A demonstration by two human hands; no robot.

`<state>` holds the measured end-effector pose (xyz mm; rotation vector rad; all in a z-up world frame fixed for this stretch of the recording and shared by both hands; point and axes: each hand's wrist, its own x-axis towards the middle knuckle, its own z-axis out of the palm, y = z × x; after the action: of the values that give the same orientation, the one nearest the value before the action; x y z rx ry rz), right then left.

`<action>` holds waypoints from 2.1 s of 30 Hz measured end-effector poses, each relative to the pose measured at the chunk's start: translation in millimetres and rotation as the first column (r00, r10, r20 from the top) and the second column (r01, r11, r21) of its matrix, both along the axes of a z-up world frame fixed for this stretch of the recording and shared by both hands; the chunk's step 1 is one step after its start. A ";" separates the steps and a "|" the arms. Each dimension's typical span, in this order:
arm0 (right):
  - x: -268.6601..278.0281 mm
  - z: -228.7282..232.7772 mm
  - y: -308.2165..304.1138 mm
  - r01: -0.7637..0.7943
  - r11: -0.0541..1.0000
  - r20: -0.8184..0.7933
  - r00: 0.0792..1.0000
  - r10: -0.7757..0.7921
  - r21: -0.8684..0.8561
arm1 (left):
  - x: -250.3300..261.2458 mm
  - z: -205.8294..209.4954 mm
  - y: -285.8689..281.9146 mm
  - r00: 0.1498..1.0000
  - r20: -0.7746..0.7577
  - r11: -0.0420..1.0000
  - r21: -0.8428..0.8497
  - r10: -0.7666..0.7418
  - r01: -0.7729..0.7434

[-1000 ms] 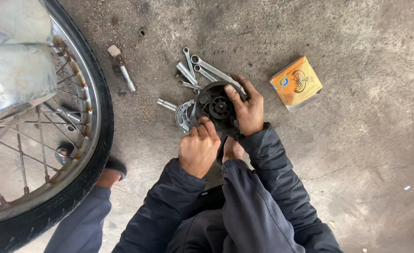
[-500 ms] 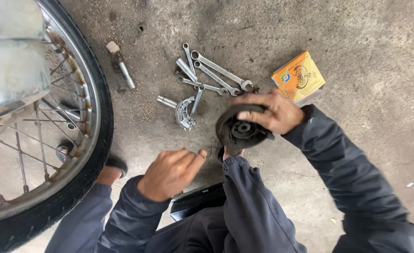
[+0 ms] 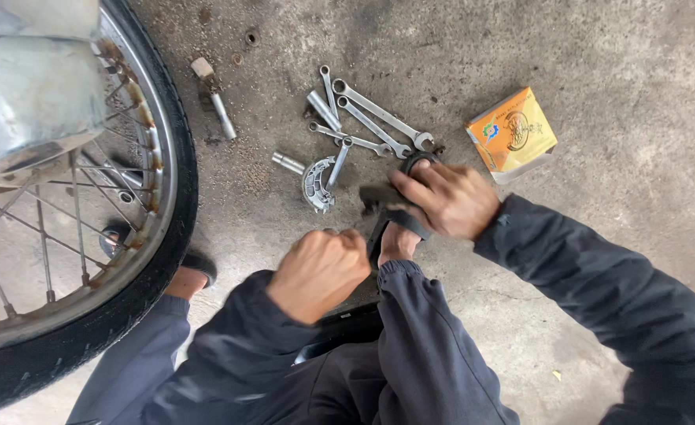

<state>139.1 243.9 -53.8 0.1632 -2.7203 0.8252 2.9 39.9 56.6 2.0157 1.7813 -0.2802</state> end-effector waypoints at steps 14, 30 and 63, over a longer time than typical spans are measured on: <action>-55.9 -15.1 -25.6 0.837 0.365 0.624 0.548 -0.557 -0.408 | 43.8 -67.7 38.9 0.775 -0.535 0.934 0.294 0.337 -0.203; 8.8 37.0 43.3 0.060 0.951 0.234 0.972 0.013 -0.304 | -18.4 8.9 -11.1 0.989 -0.061 0.939 0.310 -0.133 0.146; -23.9 21.5 -9.1 0.356 0.906 0.256 0.876 -0.409 0.228 | 10.0 -45.5 40.4 0.749 -0.036 0.750 0.025 0.661 -0.661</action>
<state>115.3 234.8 -32.3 -0.4960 -2.9521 0.5279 12.9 80.3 11.1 1.2502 2.3871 -0.0831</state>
